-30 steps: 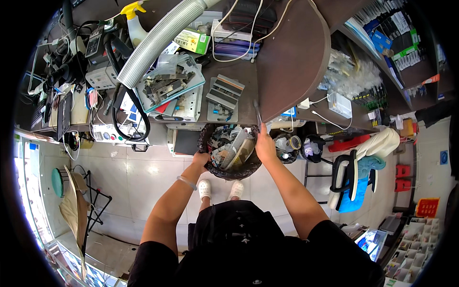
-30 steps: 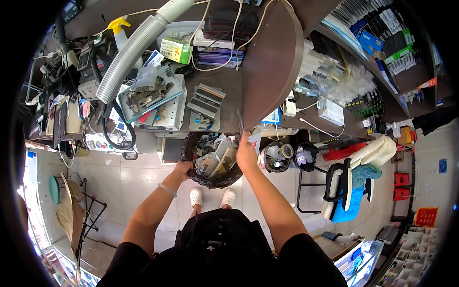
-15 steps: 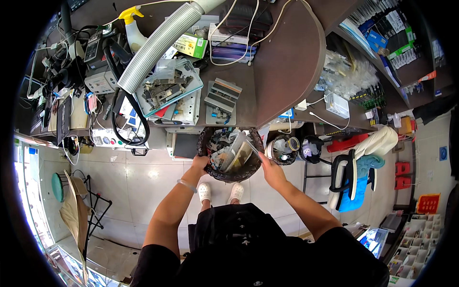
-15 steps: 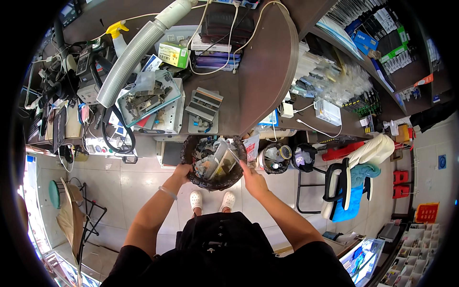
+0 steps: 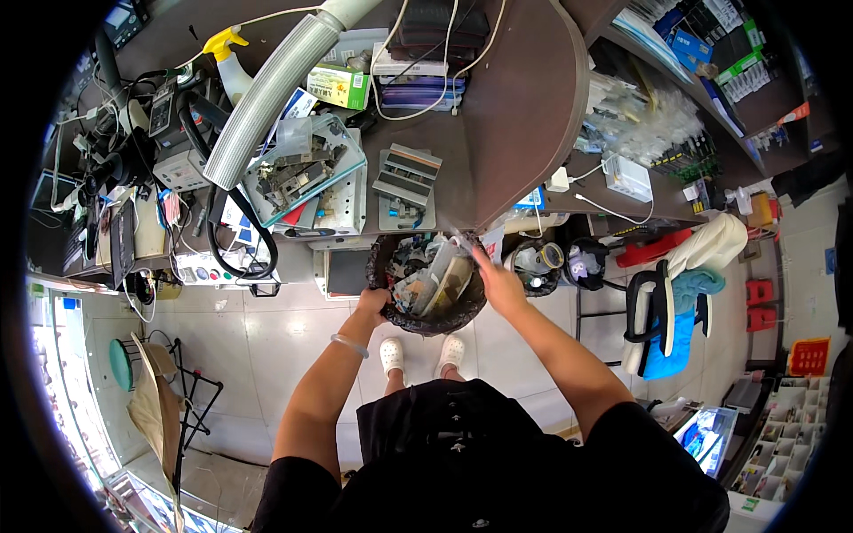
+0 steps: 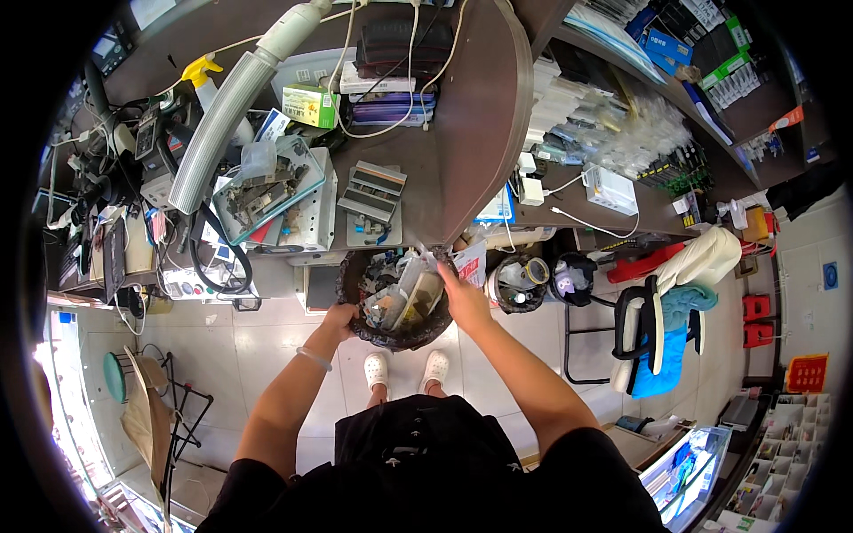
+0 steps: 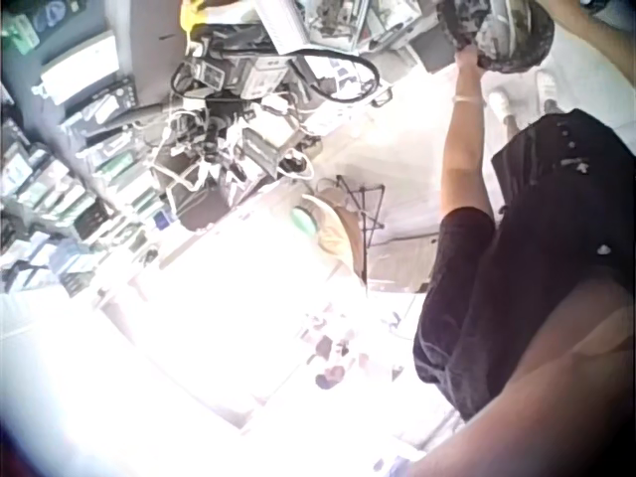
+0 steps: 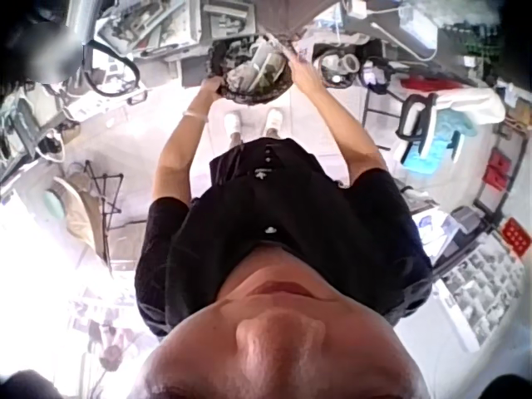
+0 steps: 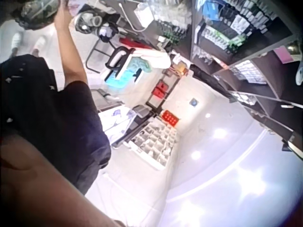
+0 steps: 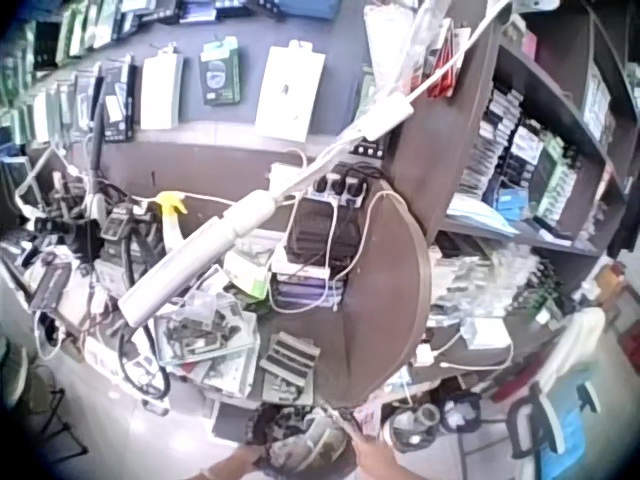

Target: The person clears small components and debris from a circuit board using a small brush and then pours the collected waste into a trash bin.

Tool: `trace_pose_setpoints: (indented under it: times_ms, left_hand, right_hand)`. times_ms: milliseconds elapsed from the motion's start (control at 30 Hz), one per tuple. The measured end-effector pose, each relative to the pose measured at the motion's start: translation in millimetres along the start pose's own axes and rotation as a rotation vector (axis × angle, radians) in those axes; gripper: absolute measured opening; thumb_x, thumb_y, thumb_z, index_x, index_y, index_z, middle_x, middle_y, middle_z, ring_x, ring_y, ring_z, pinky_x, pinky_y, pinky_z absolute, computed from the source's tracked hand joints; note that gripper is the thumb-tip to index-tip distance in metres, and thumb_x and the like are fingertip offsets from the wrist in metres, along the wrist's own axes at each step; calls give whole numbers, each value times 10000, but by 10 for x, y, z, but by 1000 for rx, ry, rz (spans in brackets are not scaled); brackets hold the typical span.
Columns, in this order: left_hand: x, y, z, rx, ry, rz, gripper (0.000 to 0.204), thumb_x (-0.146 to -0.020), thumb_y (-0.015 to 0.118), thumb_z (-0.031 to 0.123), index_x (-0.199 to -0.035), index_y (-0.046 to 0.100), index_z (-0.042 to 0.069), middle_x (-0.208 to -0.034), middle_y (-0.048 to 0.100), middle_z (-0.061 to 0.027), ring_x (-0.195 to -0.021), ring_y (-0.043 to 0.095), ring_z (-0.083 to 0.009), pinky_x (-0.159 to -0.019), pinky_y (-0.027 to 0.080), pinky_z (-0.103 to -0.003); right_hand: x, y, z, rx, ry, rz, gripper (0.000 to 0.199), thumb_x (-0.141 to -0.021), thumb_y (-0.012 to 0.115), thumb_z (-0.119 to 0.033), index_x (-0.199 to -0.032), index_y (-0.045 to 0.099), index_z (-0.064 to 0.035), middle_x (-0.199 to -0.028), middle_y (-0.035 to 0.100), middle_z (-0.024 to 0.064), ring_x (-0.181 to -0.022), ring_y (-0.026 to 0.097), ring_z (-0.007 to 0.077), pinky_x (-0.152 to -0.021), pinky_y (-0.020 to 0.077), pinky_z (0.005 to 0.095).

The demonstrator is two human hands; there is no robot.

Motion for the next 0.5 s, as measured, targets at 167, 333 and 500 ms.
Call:
trace_pose_setpoints:
  times_ms: [167,333,500]
  left_hand:
    - [14,60,-15,-4,-28,8,329,-642,449,-96,-957,460,-3,-846,490,-144,-731,553,-335,-584,499,-507]
    - [-19,83,-18,29,-50,-10,327,-640,443,-100,-956,463,-16,-832,489,-141,-715,549,-324,-586,499,-501]
    - [85,29,32,16,-6,39,320,-624,427,-121,-925,477,-27,-842,489,-146,-727,549,-337,-594,502,-518]
  right_hand:
    - [358,-187,123,-69,-31,71,487,-841,485,-94,-1300,350,-190,-844,567,226,-698,558,399,-609,448,466]
    - [-314,-96,56,56,126,92,490,-844,471,-90,-1303,319,-170,-786,572,216,-695,562,386,-588,438,470]
    - [29,4,-54,45,74,27,497,-831,488,-88,-1297,322,-140,-731,574,212,-650,562,380,-578,430,478]
Point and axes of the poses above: each hand's wrist, its own x-axis away from the middle knuckle, its own y-axis out of the palm, z = x × y, the point moved 6 cm from there along -x, towards the middle knuckle
